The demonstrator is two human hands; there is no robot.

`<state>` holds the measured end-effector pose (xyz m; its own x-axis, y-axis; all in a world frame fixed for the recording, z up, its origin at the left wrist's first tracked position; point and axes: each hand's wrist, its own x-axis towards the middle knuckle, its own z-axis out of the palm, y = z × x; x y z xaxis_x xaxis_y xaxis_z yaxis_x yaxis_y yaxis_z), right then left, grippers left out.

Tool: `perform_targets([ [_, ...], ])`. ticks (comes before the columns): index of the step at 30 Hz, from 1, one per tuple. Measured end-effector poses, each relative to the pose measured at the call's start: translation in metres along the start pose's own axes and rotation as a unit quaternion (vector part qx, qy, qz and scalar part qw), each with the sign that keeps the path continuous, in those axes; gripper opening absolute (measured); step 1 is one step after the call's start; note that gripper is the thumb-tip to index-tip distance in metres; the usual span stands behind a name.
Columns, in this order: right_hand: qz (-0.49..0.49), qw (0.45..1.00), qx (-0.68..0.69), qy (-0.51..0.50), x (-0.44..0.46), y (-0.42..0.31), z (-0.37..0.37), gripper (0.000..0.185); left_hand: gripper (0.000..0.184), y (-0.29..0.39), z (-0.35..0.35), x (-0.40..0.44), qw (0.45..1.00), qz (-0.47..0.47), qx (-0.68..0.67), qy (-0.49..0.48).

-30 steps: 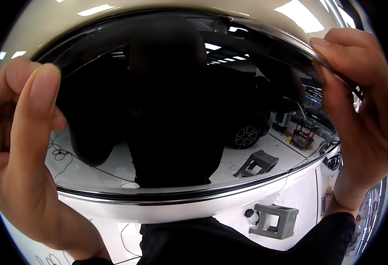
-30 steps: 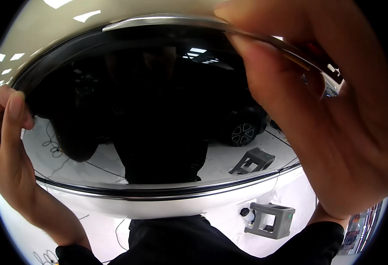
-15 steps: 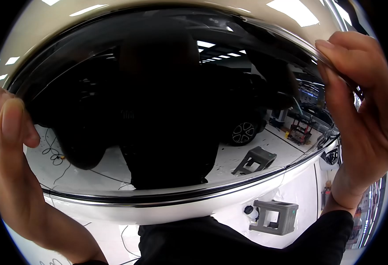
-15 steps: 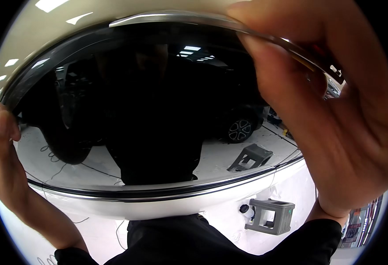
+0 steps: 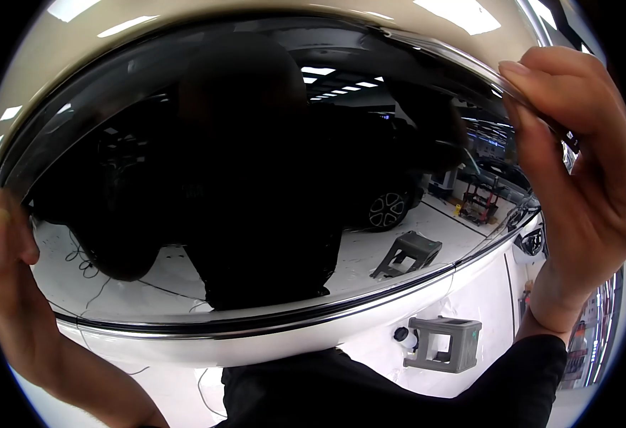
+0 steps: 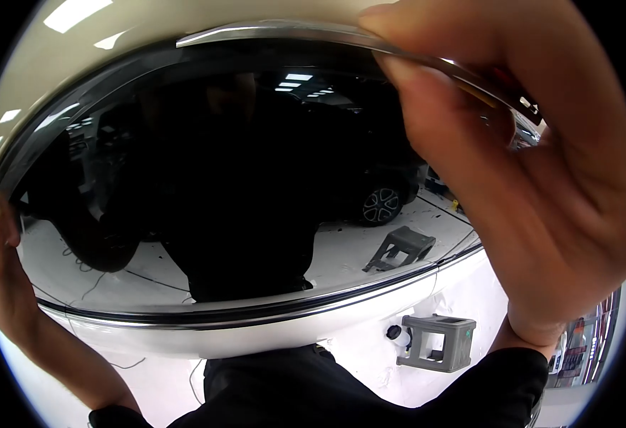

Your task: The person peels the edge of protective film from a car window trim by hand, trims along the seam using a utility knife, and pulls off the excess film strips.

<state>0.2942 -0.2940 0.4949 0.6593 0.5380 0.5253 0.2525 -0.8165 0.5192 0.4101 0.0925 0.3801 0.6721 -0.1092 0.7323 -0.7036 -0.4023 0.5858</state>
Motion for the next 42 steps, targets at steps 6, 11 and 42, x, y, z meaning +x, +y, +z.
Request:
perform_targets([
  [6, 0.010, 1.000, 0.010, 0.002, -0.005, 0.007, 0.001, 0.015, 0.031, -0.014, -0.019, -0.016, 0.996, -0.084, 0.026, 0.018],
  [11, 0.019, 1.000, 0.018, 0.006, -0.009, 0.011, 0.000, 0.015, 0.017, 0.019, 0.021, 0.022, 0.972, 0.092, -0.214, -0.025],
  [42, 0.058, 0.996, 0.062, -0.008, -0.041, 0.043, -0.006, 0.018, 0.052, -0.124, -0.117, -0.036, 0.981, -0.109, -0.163, -0.004],
])
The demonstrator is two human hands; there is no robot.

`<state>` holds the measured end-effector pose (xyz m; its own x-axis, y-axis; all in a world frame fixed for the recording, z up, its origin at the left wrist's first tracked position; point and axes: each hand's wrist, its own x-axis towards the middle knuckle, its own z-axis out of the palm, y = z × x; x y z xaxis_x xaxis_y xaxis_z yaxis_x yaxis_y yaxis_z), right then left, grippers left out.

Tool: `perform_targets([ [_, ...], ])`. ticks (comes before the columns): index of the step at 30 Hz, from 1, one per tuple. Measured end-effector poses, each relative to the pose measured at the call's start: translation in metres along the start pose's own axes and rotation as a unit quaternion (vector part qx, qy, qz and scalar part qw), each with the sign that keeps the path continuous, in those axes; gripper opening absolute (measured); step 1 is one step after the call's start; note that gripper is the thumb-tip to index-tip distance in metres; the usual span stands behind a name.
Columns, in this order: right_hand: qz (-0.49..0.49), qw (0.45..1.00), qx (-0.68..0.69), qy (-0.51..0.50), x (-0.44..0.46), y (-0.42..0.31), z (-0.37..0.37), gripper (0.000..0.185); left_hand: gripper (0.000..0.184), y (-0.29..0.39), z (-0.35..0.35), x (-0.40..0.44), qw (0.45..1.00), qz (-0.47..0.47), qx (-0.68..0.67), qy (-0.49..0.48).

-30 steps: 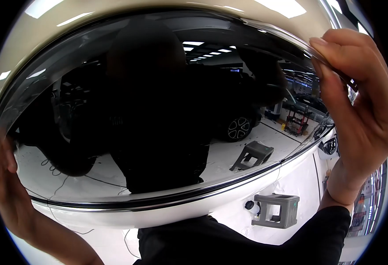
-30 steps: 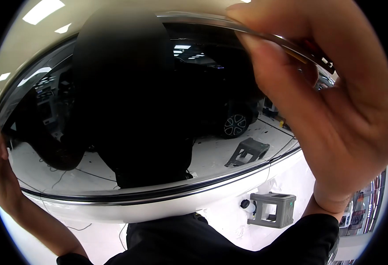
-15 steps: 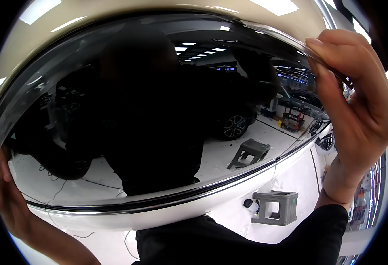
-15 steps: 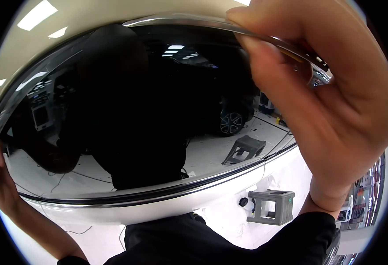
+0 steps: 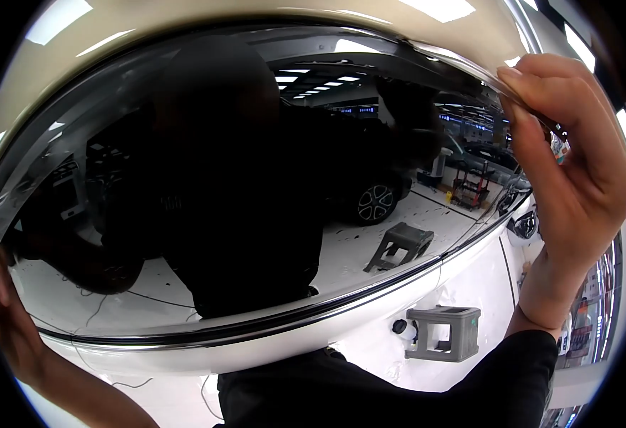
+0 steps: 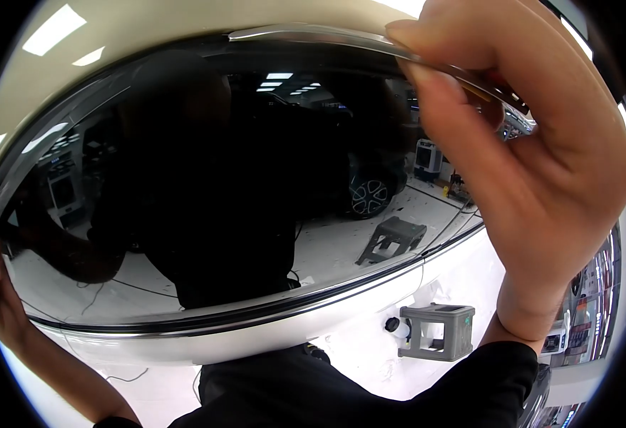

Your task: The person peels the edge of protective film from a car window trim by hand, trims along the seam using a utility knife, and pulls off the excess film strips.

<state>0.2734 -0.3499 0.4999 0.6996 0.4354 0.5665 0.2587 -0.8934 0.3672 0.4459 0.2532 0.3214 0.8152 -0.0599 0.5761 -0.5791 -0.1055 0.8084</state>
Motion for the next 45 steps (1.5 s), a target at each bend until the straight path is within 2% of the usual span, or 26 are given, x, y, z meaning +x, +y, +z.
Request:
perform_targets([
  [5, 0.001, 1.000, 0.004, -0.015, -0.003, 0.009, -0.004, 0.017, 0.049, 0.002, -0.004, 0.004, 0.997, -0.005, -0.069, -0.015],
  [8, 0.006, 1.000, 0.009, -0.007, -0.005, 0.010, -0.001, 0.016, 0.047, -0.001, -0.010, 0.003, 0.987, -0.028, -0.160, -0.014],
  [12, -0.004, 1.000, 0.003, -0.013, -0.007, 0.016, -0.004, 0.016, 0.043, 0.010, 0.003, -0.002, 0.985, 0.032, -0.153, -0.070],
  [14, -0.006, 1.000, 0.000, -0.013, -0.009, 0.018, -0.004, 0.016, 0.043, 0.014, 0.011, -0.004, 0.986, 0.047, -0.149, -0.056],
  [18, -0.009, 1.000, 0.009, -0.021, -0.013, 0.024, -0.006, 0.017, 0.049, -0.001, -0.008, -0.008, 0.982, 0.030, -0.189, -0.004],
  [21, 0.013, 0.999, 0.039, -0.025, -0.016, 0.027, -0.009, 0.018, 0.059, 0.012, 0.018, -0.001, 0.958, 0.049, -0.264, -0.096],
  [23, 0.039, 0.997, 0.059, -0.018, -0.019, 0.026, -0.007, 0.018, 0.061, 0.017, 0.033, -0.003, 0.950, 0.057, -0.294, -0.085],
  [24, 0.047, 0.997, 0.066, -0.016, -0.020, 0.026, -0.007, 0.018, 0.060, 0.015, 0.035, -0.006, 0.954, 0.057, -0.293, -0.030],
  [27, 0.039, 0.997, 0.063, -0.018, -0.020, 0.028, -0.007, 0.018, 0.055, 0.019, 0.041, -0.005, 0.959, 0.058, -0.275, 0.019],
  [33, 0.028, 0.998, 0.053, -0.028, -0.023, 0.033, -0.009, 0.018, 0.050, 0.017, 0.033, -0.002, 0.958, 0.049, -0.279, -0.036],
  [37, 0.028, 0.998, 0.050, -0.028, -0.026, 0.035, -0.008, 0.018, 0.056, 0.013, 0.025, -0.003, 0.968, 0.054, -0.243, -0.029],
  [40, 0.038, 0.997, 0.061, -0.032, -0.027, 0.037, -0.010, 0.018, 0.062, 0.016, 0.030, 0.000, 0.962, 0.060, -0.264, -0.031],
  [42, 0.053, 0.996, 0.071, -0.029, -0.028, 0.037, -0.010, 0.018, 0.065, 0.022, 0.047, 0.001, 0.959, 0.053, -0.268, 0.072],
  [43, 0.063, 0.995, 0.076, -0.025, -0.029, 0.036, -0.009, 0.018, 0.066, 0.044, 0.092, 0.003, 0.950, 0.044, -0.253, 0.177],
  [45, 0.062, 0.995, 0.071, -0.021, -0.031, 0.037, -0.009, 0.018, 0.066, 0.051, 0.109, 0.003, 0.935, 0.042, -0.243, 0.256],
])
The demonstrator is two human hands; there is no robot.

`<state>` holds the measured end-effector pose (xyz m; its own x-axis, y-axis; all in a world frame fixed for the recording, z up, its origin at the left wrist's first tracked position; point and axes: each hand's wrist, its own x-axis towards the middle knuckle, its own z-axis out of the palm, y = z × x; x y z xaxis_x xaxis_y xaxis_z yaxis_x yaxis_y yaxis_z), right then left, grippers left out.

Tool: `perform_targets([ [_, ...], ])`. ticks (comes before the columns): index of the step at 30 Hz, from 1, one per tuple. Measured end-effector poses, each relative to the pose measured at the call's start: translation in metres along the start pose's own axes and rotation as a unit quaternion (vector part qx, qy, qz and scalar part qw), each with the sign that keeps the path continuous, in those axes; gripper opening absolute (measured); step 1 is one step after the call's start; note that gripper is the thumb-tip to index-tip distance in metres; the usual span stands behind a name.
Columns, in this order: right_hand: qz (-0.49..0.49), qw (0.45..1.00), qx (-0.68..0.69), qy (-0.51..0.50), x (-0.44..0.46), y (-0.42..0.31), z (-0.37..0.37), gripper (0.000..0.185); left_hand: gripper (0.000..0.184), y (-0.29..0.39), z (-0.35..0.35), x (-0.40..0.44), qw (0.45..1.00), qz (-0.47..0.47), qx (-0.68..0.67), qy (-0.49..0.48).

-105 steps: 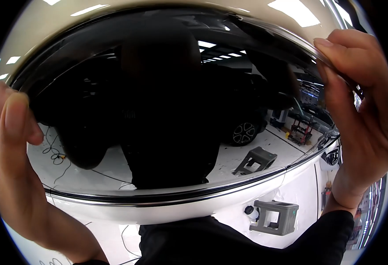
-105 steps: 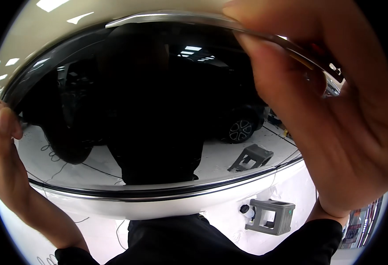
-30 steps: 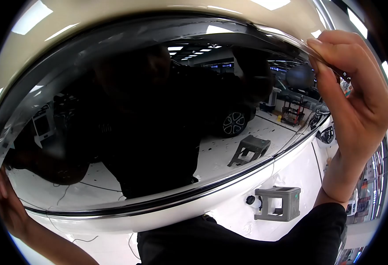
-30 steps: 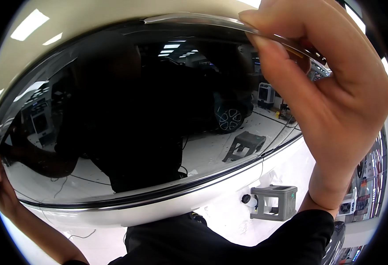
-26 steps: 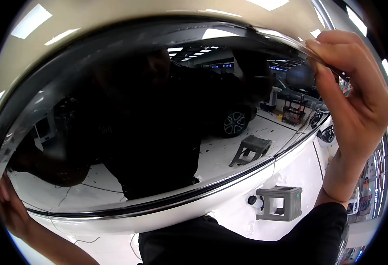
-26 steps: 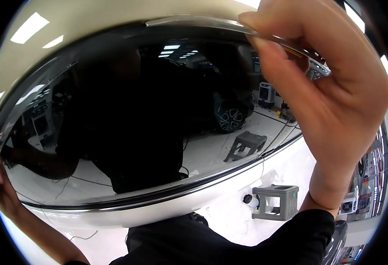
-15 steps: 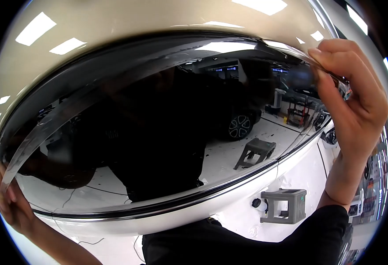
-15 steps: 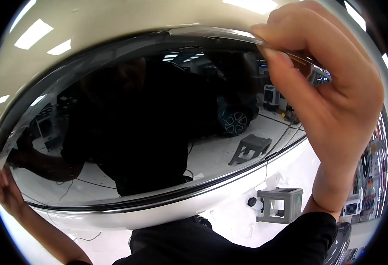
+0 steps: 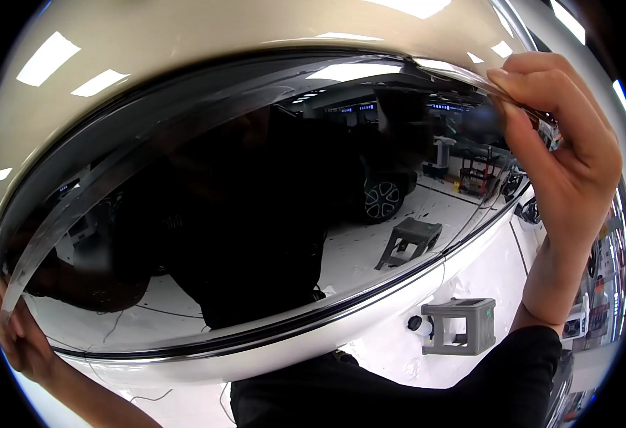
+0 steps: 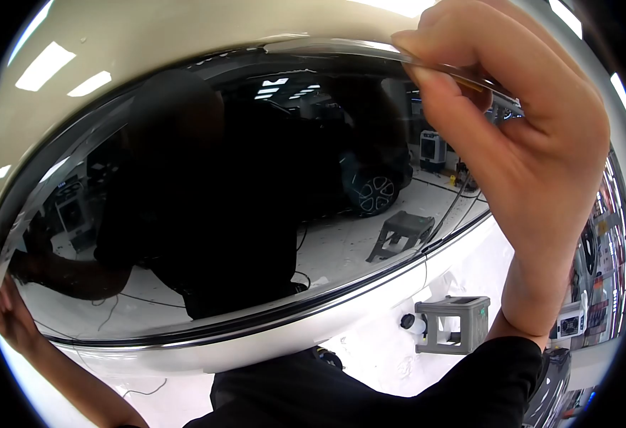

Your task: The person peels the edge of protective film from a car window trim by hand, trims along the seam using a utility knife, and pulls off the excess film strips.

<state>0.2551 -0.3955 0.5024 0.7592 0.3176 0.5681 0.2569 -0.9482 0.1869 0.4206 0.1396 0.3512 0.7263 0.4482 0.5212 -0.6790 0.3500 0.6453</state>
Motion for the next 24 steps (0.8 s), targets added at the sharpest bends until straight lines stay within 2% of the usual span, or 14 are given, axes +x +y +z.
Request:
perform_targets([
  [4, -0.024, 0.999, -0.026, 0.002, -0.003, 0.010, -0.001, 0.017, 0.062, 0.000, -0.018, 0.005, 0.999, -0.004, -0.024, -0.026],
  [6, -0.022, 0.999, -0.026, 0.005, -0.006, 0.012, -0.001, 0.017, 0.060, 0.001, -0.033, 0.014, 0.993, -0.027, -0.052, -0.102],
  [7, -0.018, 1.000, -0.025, 0.005, -0.007, 0.014, -0.001, 0.017, 0.059, 0.003, -0.069, 0.031, 0.978, -0.050, -0.076, -0.189],
  [14, 0.006, 1.000, -0.026, 0.000, -0.016, 0.019, -0.002, 0.017, 0.058, 0.000, -0.088, 0.040, 0.959, -0.068, -0.104, -0.253],
  [24, 0.011, 0.999, -0.031, 0.010, -0.024, 0.031, -0.002, 0.017, 0.057, -0.002, -0.094, 0.045, 0.945, -0.085, -0.126, -0.289],
])
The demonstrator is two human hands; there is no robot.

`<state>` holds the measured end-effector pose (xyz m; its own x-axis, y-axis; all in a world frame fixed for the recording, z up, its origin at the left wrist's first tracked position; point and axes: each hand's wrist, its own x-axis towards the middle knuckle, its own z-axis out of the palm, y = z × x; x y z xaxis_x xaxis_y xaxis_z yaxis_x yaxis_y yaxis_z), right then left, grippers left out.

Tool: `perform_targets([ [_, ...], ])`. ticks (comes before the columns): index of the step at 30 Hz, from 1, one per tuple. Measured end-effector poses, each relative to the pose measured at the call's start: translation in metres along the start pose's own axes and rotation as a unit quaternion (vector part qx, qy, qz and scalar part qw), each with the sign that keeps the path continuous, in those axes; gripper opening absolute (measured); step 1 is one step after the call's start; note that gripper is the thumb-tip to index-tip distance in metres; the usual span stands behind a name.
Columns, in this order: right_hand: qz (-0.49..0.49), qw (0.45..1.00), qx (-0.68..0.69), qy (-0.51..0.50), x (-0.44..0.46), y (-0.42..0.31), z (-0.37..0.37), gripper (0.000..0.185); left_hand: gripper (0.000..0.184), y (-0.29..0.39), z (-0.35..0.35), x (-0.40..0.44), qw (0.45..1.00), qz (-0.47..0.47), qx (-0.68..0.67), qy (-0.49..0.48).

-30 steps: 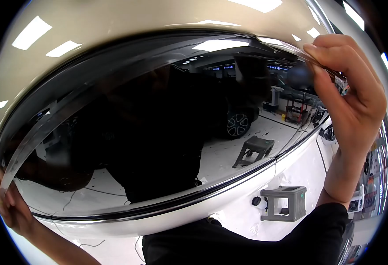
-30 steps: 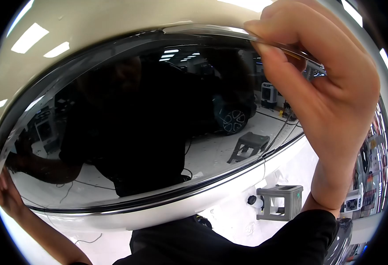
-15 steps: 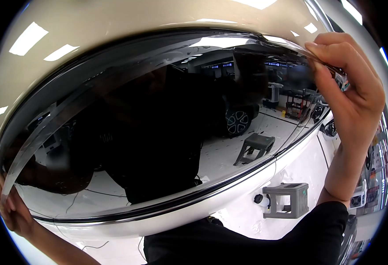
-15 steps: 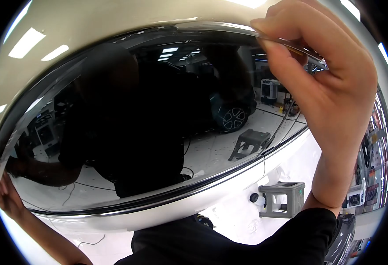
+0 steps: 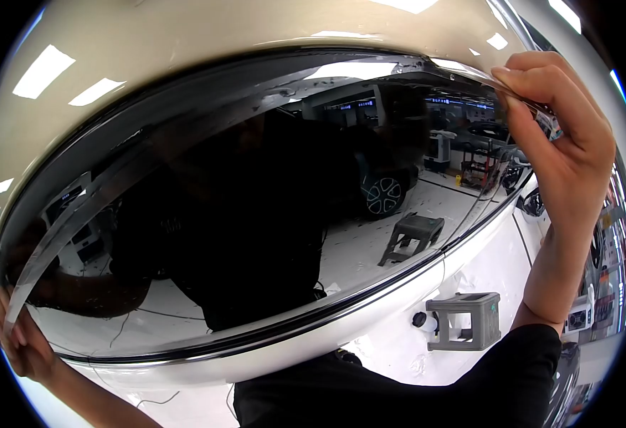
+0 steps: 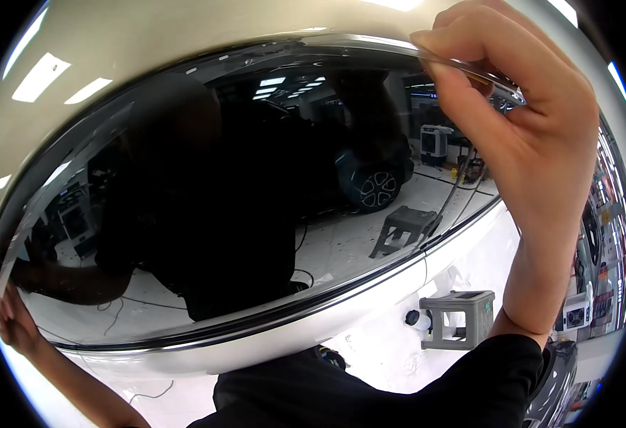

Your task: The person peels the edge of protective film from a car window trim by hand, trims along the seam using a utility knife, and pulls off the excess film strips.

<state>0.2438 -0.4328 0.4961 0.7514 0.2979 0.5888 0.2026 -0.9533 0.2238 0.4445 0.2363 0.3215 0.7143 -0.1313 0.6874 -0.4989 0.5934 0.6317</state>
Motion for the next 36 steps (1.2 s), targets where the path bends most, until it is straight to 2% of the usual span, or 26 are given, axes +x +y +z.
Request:
perform_targets([
  [19, 0.059, 0.998, -0.028, 0.005, -0.014, 0.011, -0.001, 0.015, 0.057, 0.003, -0.007, 0.008, 0.997, -0.024, -0.036, -0.062],
  [25, 0.038, 0.999, 0.011, 0.018, -0.022, 0.026, -0.001, 0.014, 0.057, 0.000, 0.006, 0.016, 0.986, -0.049, -0.072, -0.141],
  [28, 0.053, 0.998, 0.021, 0.022, -0.024, 0.028, 0.000, 0.014, 0.056, 0.006, -0.026, 0.002, 0.999, -0.015, 0.007, -0.029],
  [30, 0.042, 0.999, 0.009, 0.032, -0.025, 0.029, -0.001, 0.014, 0.057, 0.005, -0.030, 0.003, 0.999, -0.021, 0.029, -0.029],
  [31, 0.029, 0.999, -0.005, 0.040, -0.024, 0.030, -0.002, 0.014, 0.057, 0.002, -0.022, 0.011, 0.996, -0.041, 0.025, -0.070],
  [32, 0.013, 0.999, -0.016, 0.048, -0.022, 0.030, -0.001, 0.014, 0.049, 0.001, -0.004, 0.013, 0.994, -0.038, 0.074, -0.069],
  [35, -0.038, 0.992, 0.076, 0.095, -0.035, 0.039, 0.004, 0.016, 0.027, -0.011, 0.078, 0.020, 0.955, -0.029, 0.292, -0.035],
  [36, 0.004, 0.990, 0.101, 0.097, -0.043, 0.028, 0.007, 0.018, 0.026, -0.013, 0.112, 0.027, 0.925, -0.033, 0.369, -0.078],
])
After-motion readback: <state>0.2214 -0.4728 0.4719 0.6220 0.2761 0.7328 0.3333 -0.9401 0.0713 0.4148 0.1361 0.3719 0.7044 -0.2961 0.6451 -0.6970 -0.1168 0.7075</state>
